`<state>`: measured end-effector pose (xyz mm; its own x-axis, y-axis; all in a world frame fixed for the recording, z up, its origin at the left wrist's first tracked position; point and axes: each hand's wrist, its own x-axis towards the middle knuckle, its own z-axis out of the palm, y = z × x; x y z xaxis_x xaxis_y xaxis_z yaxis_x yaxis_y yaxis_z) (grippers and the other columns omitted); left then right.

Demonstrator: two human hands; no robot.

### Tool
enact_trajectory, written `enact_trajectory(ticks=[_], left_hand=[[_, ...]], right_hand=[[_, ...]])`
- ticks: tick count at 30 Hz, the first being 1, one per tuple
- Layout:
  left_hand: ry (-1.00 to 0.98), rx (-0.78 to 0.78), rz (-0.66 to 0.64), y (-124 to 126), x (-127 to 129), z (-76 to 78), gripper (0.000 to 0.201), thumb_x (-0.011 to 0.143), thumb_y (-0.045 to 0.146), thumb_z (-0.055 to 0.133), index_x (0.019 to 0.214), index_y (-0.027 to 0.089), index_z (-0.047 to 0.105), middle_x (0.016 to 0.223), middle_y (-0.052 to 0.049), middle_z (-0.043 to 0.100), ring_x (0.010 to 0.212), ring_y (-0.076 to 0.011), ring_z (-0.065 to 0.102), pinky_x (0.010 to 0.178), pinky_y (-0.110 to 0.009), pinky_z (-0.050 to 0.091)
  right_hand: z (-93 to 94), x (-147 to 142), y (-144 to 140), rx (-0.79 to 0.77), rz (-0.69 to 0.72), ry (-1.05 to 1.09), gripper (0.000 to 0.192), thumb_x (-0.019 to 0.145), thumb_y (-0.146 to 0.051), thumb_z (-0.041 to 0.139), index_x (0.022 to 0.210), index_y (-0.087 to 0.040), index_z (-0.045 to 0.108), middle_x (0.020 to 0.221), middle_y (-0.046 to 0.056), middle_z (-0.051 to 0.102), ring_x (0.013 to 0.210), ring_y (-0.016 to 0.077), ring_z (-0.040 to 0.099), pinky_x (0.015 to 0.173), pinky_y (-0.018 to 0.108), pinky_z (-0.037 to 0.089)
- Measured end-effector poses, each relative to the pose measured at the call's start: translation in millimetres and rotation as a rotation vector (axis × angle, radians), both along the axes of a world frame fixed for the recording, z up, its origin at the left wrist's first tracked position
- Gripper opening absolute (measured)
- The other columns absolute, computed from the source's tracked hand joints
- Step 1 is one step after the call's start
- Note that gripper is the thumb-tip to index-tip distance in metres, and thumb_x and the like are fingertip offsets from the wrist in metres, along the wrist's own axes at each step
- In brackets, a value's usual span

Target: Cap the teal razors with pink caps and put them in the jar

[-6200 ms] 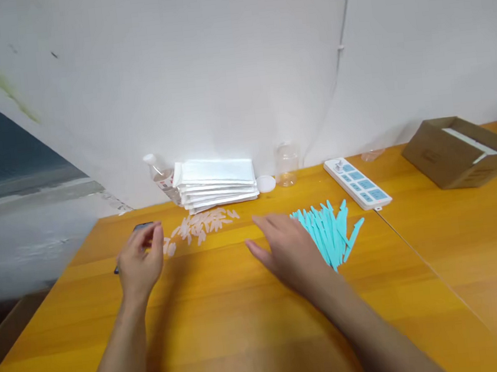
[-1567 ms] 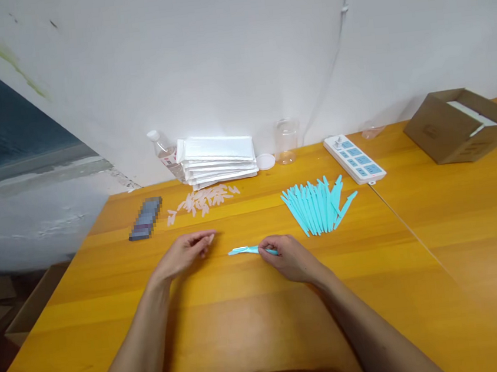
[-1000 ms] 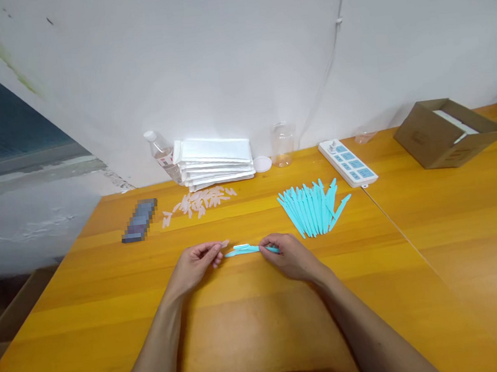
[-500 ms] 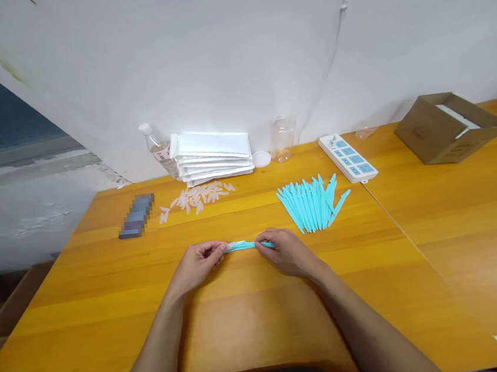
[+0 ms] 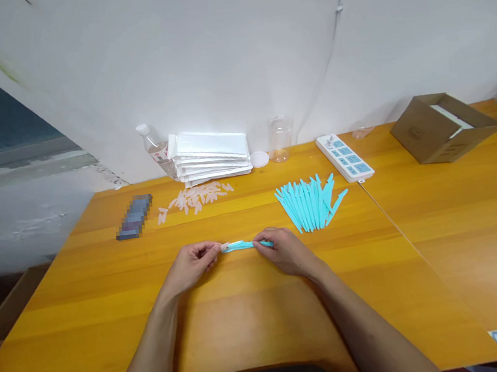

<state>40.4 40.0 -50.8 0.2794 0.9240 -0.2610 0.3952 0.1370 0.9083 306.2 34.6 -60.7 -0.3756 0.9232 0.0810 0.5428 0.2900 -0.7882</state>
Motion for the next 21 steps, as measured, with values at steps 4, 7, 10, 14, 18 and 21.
enact_trajectory(ticks=[4,7,10,14,18,21], left_hand=[[0.007,0.053,-0.042,-2,16,-2.7,0.041,0.090,0.051,0.058,0.091,0.013,0.074,0.067,0.000,0.060,0.058,-0.0109,0.048,0.054,-0.022,0.034],[0.065,0.225,-0.038,0,21,-8.3,0.036,0.094,0.045,0.055,0.097,0.016,0.075,0.082,-0.003,0.069,0.071,-0.0152,0.058,0.065,-0.024,0.043],[0.224,0.448,-0.031,5,16,-16.3,0.030,0.096,0.039,0.053,0.098,0.019,0.076,0.089,-0.006,0.070,0.083,-0.0187,0.062,0.076,-0.028,0.046],[0.385,0.603,-0.071,7,10,-27.9,0.025,0.097,0.032,0.053,0.099,0.020,0.075,0.094,-0.008,0.068,0.093,-0.0209,0.061,0.086,-0.034,0.047],[0.431,0.687,-0.124,3,13,-32.7,0.030,0.094,0.034,0.061,0.120,0.024,0.069,0.112,-0.009,0.066,0.107,-0.0231,0.059,0.096,-0.038,0.046],[0.460,0.701,-0.206,0,17,-32.4,0.037,0.091,0.034,0.065,0.128,0.028,0.066,0.121,-0.007,0.065,0.111,-0.0246,0.058,0.099,-0.041,0.045]], right_hand=[[1.8,-5,0,0.022,0.034,-0.006,0.025,0.097,-0.030,0.052,0.092,-0.020,0.074,0.085,0.004,0.072,0.074,0.0156,0.063,0.067,0.026,0.044],[-0.9,-12,7,0.124,0.039,-0.066,0.023,0.097,-0.029,0.053,0.095,-0.020,0.074,0.087,0.005,0.072,0.078,0.0170,0.064,0.072,0.027,0.045],[-10.6,-22,18,0.246,0.013,-0.170,0.023,0.097,-0.027,0.055,0.096,-0.019,0.076,0.087,0.008,0.071,0.084,0.0193,0.063,0.080,0.031,0.046],[-31.1,-29,22,0.321,-0.026,-0.269,0.023,0.097,-0.027,0.057,0.097,-0.018,0.078,0.090,0.010,0.068,0.086,0.0213,0.060,0.082,0.034,0.047],[-42.6,-26,15,0.403,-0.044,-0.212,0.022,0.096,-0.025,0.057,0.103,-0.018,0.076,0.096,0.011,0.067,0.091,0.0216,0.060,0.083,0.033,0.048],[-36.5,-16,15,0.418,-0.094,-0.198,0.022,0.096,-0.027,0.056,0.104,-0.018,0.075,0.093,0.009,0.069,0.088,0.0210,0.062,0.083,0.033,0.048]])
